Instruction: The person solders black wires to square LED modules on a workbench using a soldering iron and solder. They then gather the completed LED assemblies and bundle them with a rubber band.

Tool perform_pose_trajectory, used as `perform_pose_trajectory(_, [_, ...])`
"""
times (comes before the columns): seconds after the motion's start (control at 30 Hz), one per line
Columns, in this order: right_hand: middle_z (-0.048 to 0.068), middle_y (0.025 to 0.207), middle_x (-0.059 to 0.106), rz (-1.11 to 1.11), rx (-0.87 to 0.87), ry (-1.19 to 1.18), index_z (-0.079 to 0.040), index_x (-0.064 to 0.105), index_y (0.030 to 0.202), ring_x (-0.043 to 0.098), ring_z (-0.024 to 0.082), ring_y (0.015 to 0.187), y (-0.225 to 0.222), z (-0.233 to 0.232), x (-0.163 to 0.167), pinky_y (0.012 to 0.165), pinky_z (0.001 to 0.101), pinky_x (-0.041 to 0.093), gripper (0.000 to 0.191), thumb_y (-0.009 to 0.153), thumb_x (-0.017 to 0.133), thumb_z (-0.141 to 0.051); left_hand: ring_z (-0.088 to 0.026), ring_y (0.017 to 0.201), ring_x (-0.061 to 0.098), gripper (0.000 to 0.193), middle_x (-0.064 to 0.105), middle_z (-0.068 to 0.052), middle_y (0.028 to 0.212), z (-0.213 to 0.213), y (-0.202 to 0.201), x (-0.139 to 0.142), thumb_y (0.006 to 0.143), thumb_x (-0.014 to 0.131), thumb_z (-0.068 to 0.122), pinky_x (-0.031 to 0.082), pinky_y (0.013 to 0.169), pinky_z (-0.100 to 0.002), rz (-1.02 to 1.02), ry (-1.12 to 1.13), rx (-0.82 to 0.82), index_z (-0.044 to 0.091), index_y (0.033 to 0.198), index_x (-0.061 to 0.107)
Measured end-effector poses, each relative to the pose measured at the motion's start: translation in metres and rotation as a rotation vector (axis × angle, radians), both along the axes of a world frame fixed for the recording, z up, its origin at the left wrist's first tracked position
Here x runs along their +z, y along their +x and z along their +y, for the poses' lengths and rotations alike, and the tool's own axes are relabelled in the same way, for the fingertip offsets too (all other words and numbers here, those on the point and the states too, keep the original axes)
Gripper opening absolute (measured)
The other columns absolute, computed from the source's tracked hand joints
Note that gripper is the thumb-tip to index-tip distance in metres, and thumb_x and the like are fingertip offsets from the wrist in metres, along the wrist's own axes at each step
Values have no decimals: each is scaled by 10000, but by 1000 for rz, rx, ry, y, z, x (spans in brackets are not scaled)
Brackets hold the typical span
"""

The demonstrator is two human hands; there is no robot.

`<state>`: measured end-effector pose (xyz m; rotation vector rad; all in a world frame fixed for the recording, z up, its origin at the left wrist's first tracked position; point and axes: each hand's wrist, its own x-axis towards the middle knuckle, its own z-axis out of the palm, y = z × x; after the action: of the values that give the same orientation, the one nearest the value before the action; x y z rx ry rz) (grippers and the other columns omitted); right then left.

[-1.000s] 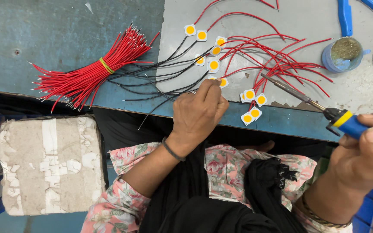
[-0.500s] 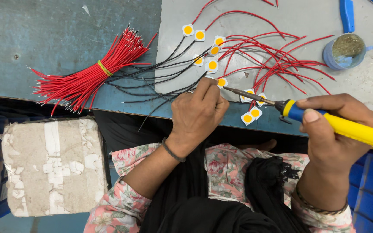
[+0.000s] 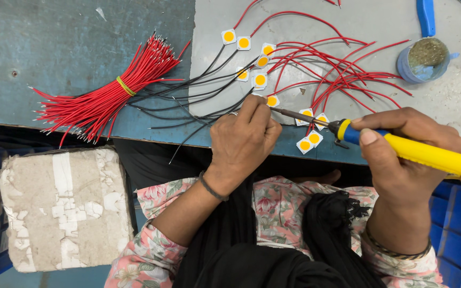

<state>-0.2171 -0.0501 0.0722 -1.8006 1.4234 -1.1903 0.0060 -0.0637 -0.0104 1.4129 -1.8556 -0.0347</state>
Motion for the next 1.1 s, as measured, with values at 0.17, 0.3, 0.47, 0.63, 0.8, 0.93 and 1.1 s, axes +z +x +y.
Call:
perform_pose_trajectory(0.17, [83,802,700,112,59,-63,38,733,967,555,71,563,4,-5,8,559,184,408,150,936,725,-108,-243,526,587,107,648,-33,994,0,0,1,840,708,86,479,516,-366,-11,17,0,60,864,607])
perform_pose_trajectory(0.3, [86,820,701,126,74,-64,34,727,953,573,75,560,8,-8,14,548,190,417,157,914,716,-118,-242,528,580,103,641,-28,980,0,-1,2,840,709,82,477,524,-368,-27,3,17,69,867,610])
perform_pose_trajectory(0.47, [87,843,706,77,76,-82,38,723,964,604,72,624,5,-2,12,598,180,443,174,965,721,-136,-239,534,582,107,640,-25,982,-1,0,1,839,712,80,475,525,-366,-29,-2,15,72,872,610])
perform_pose_trajectory(0.63, [83,808,686,13,-62,-50,60,730,1005,589,80,614,-13,9,8,600,172,434,209,1021,729,-148,-236,531,581,115,641,-25,978,-1,0,-2,833,717,82,475,523,-365,-33,-6,15,72,860,606])
perform_pose_trajectory(0.8, [79,772,654,-165,-114,-75,82,694,992,578,81,574,-25,13,-6,578,167,442,255,1023,733,-169,-230,527,578,117,668,-20,1035,0,0,-3,821,725,79,475,520,-359,-23,-27,10,72,854,613])
perform_pose_trajectory(0.93, [95,775,638,-253,-144,-119,94,679,982,555,83,556,-31,20,-16,557,170,428,286,1019,733,-185,-219,532,572,162,697,-20,1157,3,9,-3,834,755,91,469,520,-352,1,-76,-104,83,814,595])
perform_pose_trajectory(1.1, [134,825,643,-321,-113,-184,105,663,1000,543,107,558,-41,26,-24,563,190,439,295,1038,737,-178,-204,531,570,168,715,3,1187,11,35,-2,841,759,109,480,530,-348,-30,-40,-338,82,804,597])
